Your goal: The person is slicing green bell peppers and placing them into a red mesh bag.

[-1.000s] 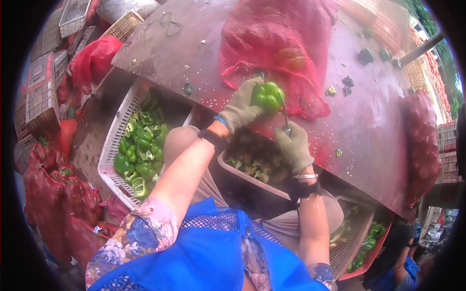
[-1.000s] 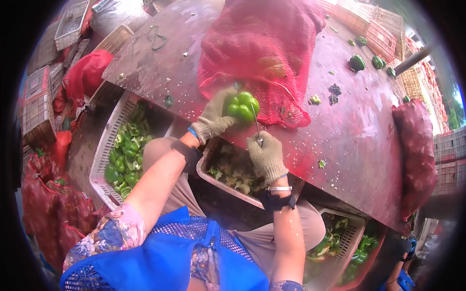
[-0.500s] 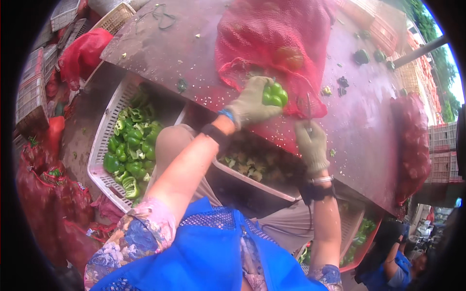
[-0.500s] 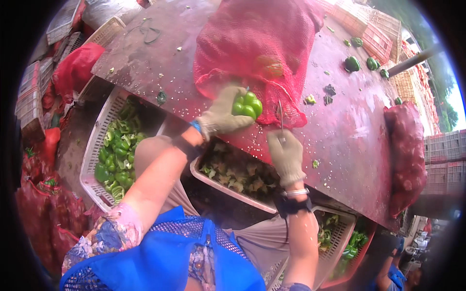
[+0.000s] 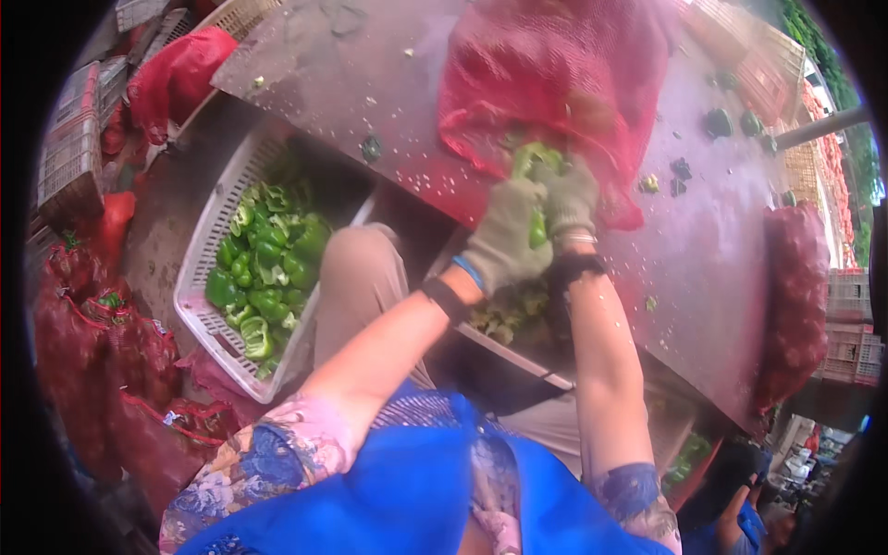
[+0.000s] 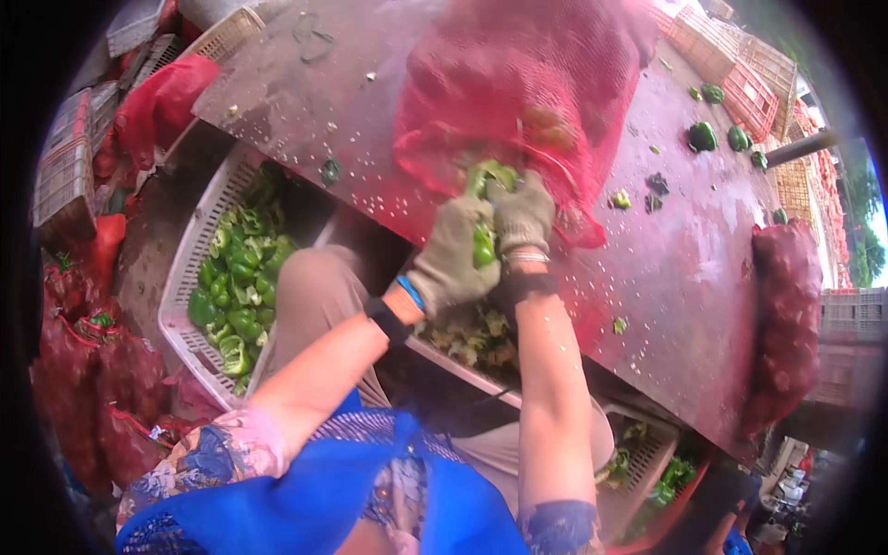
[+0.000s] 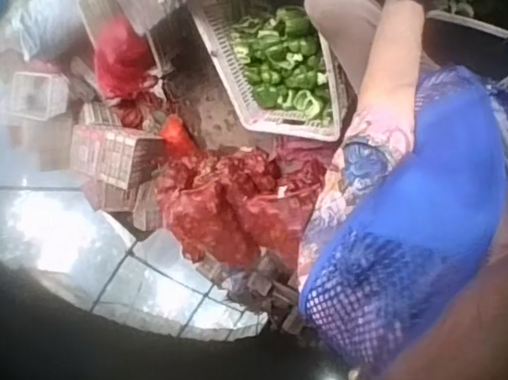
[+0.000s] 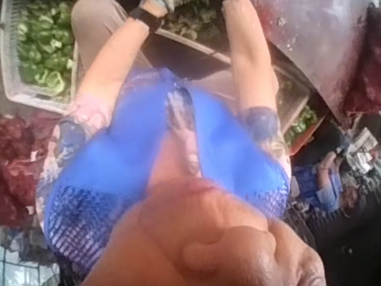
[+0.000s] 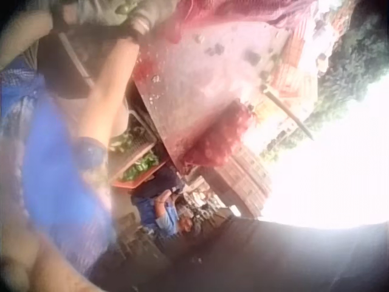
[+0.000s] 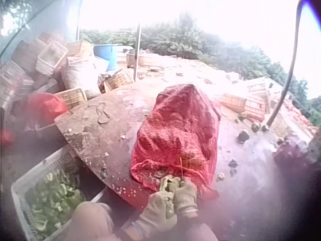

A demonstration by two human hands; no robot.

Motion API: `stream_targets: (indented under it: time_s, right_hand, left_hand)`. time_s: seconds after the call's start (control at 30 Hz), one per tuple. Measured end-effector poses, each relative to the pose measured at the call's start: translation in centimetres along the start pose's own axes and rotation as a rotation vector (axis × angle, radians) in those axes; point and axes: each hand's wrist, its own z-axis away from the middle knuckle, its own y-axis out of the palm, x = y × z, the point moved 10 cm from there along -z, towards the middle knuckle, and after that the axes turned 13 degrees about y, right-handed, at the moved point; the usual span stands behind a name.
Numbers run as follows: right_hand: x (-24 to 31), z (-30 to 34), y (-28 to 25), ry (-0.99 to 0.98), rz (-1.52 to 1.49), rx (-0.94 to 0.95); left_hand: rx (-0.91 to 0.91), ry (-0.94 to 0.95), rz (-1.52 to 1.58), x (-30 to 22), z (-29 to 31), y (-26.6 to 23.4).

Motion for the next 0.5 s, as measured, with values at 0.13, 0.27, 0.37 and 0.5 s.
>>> stream_targets:
  time_s: [0.13, 0.27, 0.37, 0.5]
  right_hand:
    - [-2.3, 3.2, -2.0, 0.074, -0.524, 0.068]
    - [-7.3, 6.6, -4.6, 0.448, -0.966, -0.101]
    - [-11.4, 8.9, -5.9, 0.8, -1.074, -0.293]
    - [-4.6, 9.8, -6.8, 0.505, -1.22, -0.025]
  left_hand:
    - [-0.088, -0.071, 0.015, 1.2, 1.7, -2.3]
    - [-0.055, -0.21, 0.015, 2.4, 2.1, -1.7]
    - [0.001, -0.33, 0.012, 3.3, 2.4, -1.5]
    - [-0.024, -0.433, 0.147, 3.7, 2.2, -0.8]
